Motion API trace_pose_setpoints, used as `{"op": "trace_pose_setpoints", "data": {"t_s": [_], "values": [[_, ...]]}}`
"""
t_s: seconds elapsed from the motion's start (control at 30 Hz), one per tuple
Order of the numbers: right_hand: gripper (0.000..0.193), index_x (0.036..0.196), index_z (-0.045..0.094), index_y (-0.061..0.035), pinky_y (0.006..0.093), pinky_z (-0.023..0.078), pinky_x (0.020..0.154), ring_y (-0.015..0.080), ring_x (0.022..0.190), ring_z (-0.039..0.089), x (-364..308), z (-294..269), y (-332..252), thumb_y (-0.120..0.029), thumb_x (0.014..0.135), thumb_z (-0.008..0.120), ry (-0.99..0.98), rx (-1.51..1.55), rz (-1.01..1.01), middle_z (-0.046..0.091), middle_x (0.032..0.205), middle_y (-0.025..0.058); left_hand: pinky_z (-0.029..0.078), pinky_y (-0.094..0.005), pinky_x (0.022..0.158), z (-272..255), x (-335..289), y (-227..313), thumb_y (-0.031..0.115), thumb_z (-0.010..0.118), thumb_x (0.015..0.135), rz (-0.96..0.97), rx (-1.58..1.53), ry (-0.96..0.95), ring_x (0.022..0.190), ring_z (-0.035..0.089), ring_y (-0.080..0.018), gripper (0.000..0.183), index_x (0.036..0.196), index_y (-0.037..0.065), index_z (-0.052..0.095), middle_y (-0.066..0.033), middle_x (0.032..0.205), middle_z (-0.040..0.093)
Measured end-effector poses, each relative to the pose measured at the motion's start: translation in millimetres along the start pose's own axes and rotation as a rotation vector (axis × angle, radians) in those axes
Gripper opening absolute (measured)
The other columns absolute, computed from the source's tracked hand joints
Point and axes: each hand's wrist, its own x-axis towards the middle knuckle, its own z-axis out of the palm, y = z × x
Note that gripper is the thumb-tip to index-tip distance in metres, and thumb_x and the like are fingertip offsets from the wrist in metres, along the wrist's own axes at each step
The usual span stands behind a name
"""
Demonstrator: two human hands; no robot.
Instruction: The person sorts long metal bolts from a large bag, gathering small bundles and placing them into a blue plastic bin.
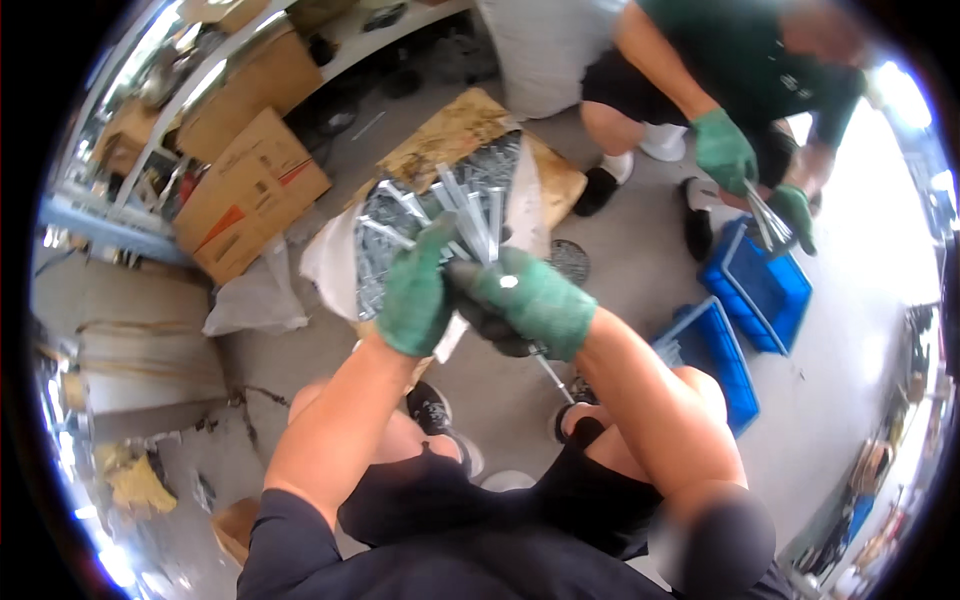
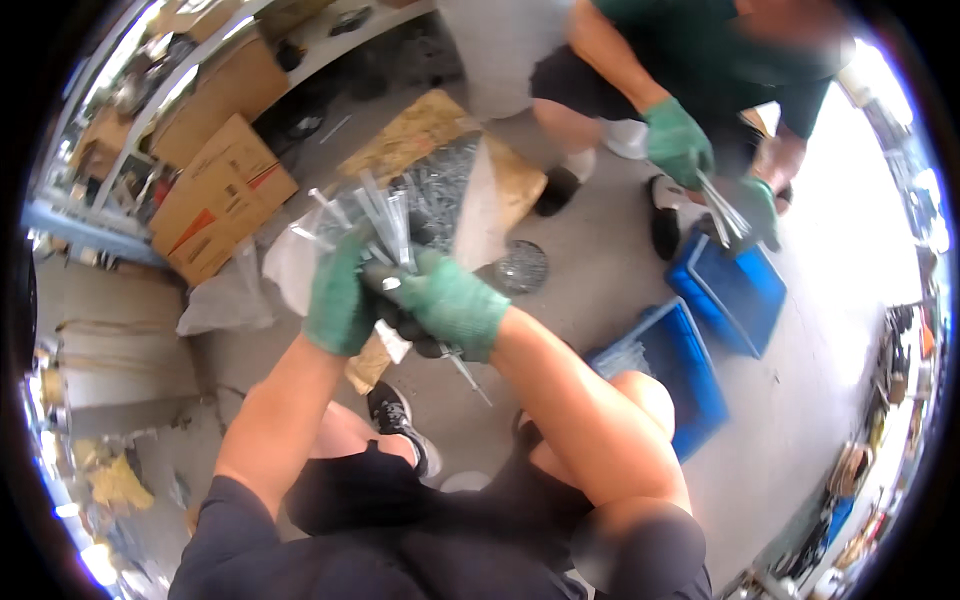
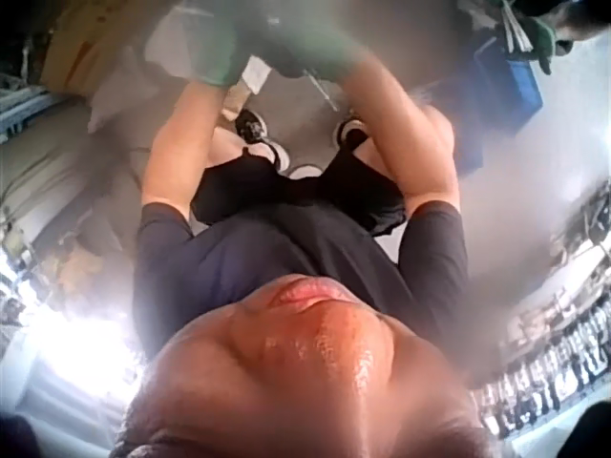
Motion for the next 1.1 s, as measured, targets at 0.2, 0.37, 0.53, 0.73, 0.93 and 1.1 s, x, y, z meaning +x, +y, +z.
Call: {"op": "trace_pose_setpoints", "data": {"t_s": [0.2, 0.37, 0.53, 0.73, 0.93, 1.1], "values": [[0.052, 0.067, 0.044, -0.0147, 0.0254, 0.019, 0.038, 0.007, 0.042, 0.029, 10.0, 1.0, 5.1, -0.054, 0.098, 0.061, -0.153, 0.108, 0.148, 0.036, 0.056, -0.0039, 0.057, -0.0401, 0.091, -17.2, 2.8, 4.5, 0.053, 0.066, 0.094, -0.02, -0.142, -0.207, 0.098, 0.068, -0.023, 0.079, 0.15, 0.005, 0.038, -0.0096, 0.107, 0.067], [0.06, 0.063, 0.042, -0.0144, 0.0247, 0.021, 0.035, 0.0073, 0.041, 0.029, 7.5, -0.3, 2.7, -0.061, 0.097, 0.059, -0.11, 0.164, 0.129, 0.034, 0.055, -0.0036, 0.056, -0.0363, 0.084, -13.5, 16.0, -10.4, 0.044, 0.07, 0.095, 0.015, -0.22, -0.194, 0.081, 0.059, -0.0141, 0.077, 0.149, 0.002, 0.034, 0.0001, 0.086, 0.053], [0.071, 0.095, 0.054, -0.0119, 0.0192, 0.026, 0.033, 0.0053, 0.046, 0.032, 14.7, -6.8, 8.3, -0.081, 0.092, 0.041, -0.105, 0.252, 0.087, 0.044, 0.067, -0.0019, 0.058, -0.0297, 0.074, -3.2, 22.8, -8.6, 0.033, 0.061, 0.102, -0.009, -0.251, -0.117, 0.083, 0.065, -0.015, 0.046, 0.136, 0.004, 0.05, -0.0018, 0.089, 0.062], [0.078, 0.102, 0.052, -0.0106, 0.0175, 0.029, 0.033, 0.0047, 0.049, 0.034, 11.9, -11.9, 7.3, -0.086, 0.085, 0.043, -0.244, 0.38, -0.028, 0.046, 0.07, -0.0016, 0.058, -0.0291, 0.071, 0.3, 25.3, 5.5, 0.032, 0.06, 0.103, -0.055, -0.176, 0.027, 0.081, 0.068, -0.0136, 0.04, 0.131, 0.005, 0.055, -0.0038, 0.096, 0.068], [0.041, 0.088, 0.051, -0.0107, 0.0235, 0.027, 0.034, 0.0077, 0.046, 0.036, 9.0, -21.3, 14.7, -0.045, 0.092, 0.074, -0.136, 0.2, -0.032, 0.044, 0.064, -0.0008, 0.053, -0.0356, 0.072, 19.2, 28.1, -4.1, 0.038, 0.06, 0.102, -0.045, -0.227, 0.056, 0.061, 0.042, -0.0119, 0.045, 0.131, 0.003, 0.053, 0.0025, 0.075, 0.041], [0.037, 0.085, 0.05, -0.0107, 0.0244, 0.026, 0.033, 0.0093, 0.043, 0.036, 11.8, -12.3, 23.7, -0.041, 0.099, 0.067, -0.2, 0.167, 0.046, 0.042, 0.061, -0.0006, 0.058, -0.0353, 0.072, 2.7, 14.1, 6.4, 0.038, 0.064, 0.1, 0.078, -0.069, -0.121, 0.062, 0.053, -0.0113, 0.049, 0.134, 0.005, 0.051, -0.0019, 0.087, 0.056]]}}
